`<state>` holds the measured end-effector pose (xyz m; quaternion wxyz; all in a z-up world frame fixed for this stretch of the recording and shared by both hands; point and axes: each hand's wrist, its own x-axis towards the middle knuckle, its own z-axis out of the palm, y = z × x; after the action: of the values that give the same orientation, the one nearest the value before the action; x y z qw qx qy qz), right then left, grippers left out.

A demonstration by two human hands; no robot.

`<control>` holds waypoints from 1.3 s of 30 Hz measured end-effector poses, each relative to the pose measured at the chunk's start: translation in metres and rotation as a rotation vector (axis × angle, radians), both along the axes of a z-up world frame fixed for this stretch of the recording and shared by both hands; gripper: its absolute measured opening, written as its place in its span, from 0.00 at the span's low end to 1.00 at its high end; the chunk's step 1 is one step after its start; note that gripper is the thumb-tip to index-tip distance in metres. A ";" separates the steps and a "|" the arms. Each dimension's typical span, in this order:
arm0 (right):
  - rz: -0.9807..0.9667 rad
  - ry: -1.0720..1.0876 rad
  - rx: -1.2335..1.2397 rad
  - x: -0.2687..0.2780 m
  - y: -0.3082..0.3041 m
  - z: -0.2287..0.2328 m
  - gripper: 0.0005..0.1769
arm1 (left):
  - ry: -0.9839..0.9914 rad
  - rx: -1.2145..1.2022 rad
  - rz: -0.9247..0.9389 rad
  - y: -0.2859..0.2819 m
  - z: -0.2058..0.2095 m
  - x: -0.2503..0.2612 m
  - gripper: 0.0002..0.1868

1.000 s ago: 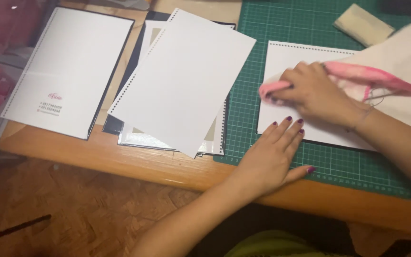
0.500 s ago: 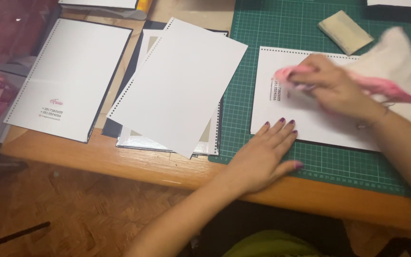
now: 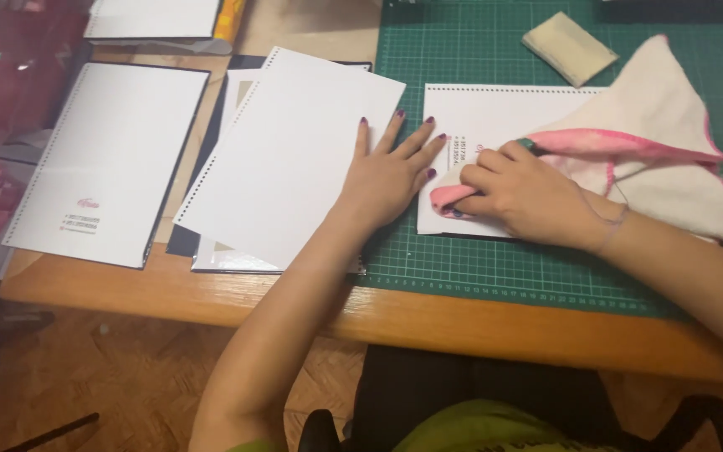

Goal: Cleaning a notebook cover with a cloth and sponge and aligning it with pages for assembly.

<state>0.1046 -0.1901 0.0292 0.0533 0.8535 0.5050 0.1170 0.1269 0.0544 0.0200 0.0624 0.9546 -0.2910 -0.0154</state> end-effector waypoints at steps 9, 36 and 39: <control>0.091 0.120 -0.018 -0.026 -0.002 0.011 0.13 | 0.017 0.000 0.000 0.000 -0.009 0.004 0.27; -0.468 0.091 -0.115 -0.112 -0.281 -0.021 0.24 | -0.055 0.023 -0.116 0.008 -0.013 0.013 0.30; -0.532 0.078 -0.085 -0.115 -0.286 -0.023 0.22 | -0.059 0.026 -0.125 0.007 -0.012 0.009 0.30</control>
<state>-0.0109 -0.4761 0.0064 0.0984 0.9570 0.2692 0.0446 0.1360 0.0612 0.0082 0.0405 0.9353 -0.3514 0.0050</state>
